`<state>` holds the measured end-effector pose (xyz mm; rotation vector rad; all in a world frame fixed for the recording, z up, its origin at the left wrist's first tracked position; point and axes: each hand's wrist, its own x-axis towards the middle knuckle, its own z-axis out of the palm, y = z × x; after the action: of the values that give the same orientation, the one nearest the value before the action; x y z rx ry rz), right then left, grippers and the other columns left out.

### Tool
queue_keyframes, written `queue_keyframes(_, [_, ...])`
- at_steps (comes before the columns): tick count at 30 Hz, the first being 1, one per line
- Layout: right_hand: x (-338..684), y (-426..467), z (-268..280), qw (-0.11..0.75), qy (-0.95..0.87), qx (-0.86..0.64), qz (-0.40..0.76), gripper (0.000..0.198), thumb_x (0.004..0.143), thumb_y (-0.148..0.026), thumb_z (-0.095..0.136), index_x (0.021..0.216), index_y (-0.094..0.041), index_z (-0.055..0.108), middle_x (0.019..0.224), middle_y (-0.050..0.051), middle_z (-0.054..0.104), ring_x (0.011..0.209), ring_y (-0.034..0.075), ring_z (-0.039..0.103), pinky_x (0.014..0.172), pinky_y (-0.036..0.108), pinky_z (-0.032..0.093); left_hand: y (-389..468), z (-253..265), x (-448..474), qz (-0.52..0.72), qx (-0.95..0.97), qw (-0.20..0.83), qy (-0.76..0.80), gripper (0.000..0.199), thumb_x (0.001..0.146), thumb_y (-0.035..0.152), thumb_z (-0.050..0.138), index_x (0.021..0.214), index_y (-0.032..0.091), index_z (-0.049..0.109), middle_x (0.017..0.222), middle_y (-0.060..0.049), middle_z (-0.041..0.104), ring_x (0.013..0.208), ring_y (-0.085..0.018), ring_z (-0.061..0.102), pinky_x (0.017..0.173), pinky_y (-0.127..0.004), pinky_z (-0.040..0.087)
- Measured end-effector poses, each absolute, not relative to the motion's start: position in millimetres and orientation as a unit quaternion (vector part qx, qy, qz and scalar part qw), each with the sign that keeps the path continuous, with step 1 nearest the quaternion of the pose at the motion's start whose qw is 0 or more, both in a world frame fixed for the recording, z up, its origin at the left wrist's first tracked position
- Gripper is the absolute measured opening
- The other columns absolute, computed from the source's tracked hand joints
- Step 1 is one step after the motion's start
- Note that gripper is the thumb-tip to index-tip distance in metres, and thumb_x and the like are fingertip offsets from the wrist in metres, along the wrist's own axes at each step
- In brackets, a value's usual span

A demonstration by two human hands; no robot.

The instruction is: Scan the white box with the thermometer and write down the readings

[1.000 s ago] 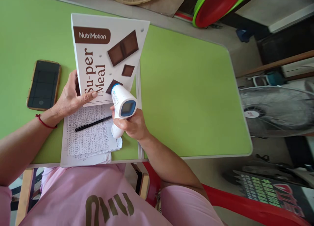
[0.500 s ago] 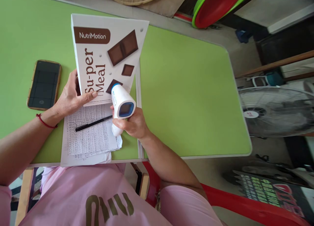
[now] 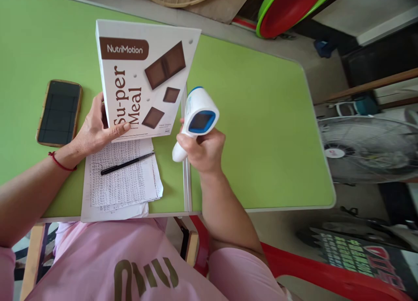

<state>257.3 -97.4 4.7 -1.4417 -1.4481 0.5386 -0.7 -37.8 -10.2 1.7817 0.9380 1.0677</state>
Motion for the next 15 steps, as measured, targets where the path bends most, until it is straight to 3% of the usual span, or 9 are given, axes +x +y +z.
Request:
queue_keyframes(5, [274, -80, -8, 0.376, -0.64, -0.666, 0.074, 0.035, 0.075, -0.056, 0.058, 0.075, -0.021, 0.054, 0.067, 0.002, 0.06, 0.062, 0.017, 0.054, 0.058, 0.034, 0.046, -35, -12, 0, 0.432, 0.715, 0.409, 0.368, 0.083, 0.077, 0.062, 0.076, 0.137, 0.019, 0.039, 0.137, -0.017, 0.05, 0.128, -0.039, 0.049, 0.108, -0.061, 0.042])
queue_keyframes(11, [281, -78, -7, 0.304, -0.66, -0.686, 0.015, 0.036, 0.087, -0.053, 0.051, 0.098, -0.02, 0.06, 0.087, 0.009, 0.063, 0.08, 0.023, 0.06, 0.07, 0.038, 0.05, -37, -8, -4, 0.419, 0.733, 0.372, 0.386, 0.086, 0.077, 0.065, 0.075, 0.14, 0.022, 0.036, 0.135, -0.015, 0.051, 0.126, -0.037, 0.05, 0.106, -0.058, 0.044])
queue_keyframes(15, [284, -68, -7, 0.24, -0.655, -0.716, 0.016, 0.041, 0.087, -0.049, 0.055, 0.112, -0.018, 0.061, 0.09, 0.011, 0.06, 0.085, 0.027, 0.059, 0.073, 0.043, 0.05, -30, -5, -10, 0.393, 0.762, 0.311, 0.41, 0.089, 0.073, 0.067, 0.077, 0.139, 0.021, 0.04, 0.136, -0.015, 0.051, 0.126, -0.04, 0.049, 0.107, -0.061, 0.041])
